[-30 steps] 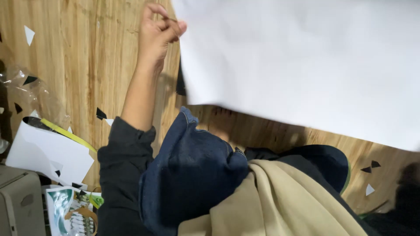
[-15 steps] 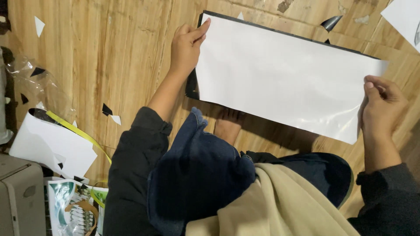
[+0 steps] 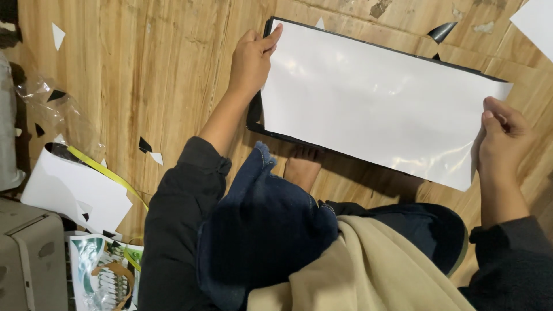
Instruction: Apply white adhesive sheets to black boards and smooth them using a squeegee tool
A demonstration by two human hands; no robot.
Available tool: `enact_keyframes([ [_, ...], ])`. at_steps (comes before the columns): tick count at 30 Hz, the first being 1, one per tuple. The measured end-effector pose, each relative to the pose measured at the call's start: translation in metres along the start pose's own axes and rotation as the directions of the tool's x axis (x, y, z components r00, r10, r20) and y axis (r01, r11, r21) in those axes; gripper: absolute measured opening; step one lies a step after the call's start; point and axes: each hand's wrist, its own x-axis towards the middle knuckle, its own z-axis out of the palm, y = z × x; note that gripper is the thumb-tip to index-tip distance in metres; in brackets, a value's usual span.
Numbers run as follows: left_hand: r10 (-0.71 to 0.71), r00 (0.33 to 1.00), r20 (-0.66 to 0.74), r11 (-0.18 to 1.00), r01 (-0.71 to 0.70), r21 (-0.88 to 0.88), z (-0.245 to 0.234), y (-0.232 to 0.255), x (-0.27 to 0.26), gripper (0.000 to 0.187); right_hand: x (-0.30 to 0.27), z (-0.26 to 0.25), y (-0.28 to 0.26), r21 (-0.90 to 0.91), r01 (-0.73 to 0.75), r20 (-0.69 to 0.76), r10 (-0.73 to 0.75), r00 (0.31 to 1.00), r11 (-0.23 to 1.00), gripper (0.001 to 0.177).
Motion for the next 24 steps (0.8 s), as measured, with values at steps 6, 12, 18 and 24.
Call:
enact_keyframes([
  [6,0.104,0.994,-0.027,0.992,-0.102,0.068,0.004,-0.019,0.002,0.042,0.0,0.003,0.023,-0.026,0.11,-0.005,-0.11,0.994,0.994,0.025],
  [12,0.135,0.991,-0.018,0.989,-0.134,0.061,-0.005,-0.017,0.002,0.039,-0.006,0.014,0.008,-0.091,0.061,-0.059,-0.066,0.996,0.994,0.027],
  [18,0.007,0.999,-0.034,0.996,-0.004,0.085,-0.011,0.003,0.0,0.037,-0.006,0.017,-0.03,-0.111,-0.012,-0.101,0.001,0.995,0.994,0.035],
  [24,-0.064,0.997,-0.037,0.994,0.067,0.091,-0.014,0.006,0.0,0.034,-0.004,0.018,-0.039,-0.082,-0.098,-0.085,0.091,0.992,0.992,0.034],
])
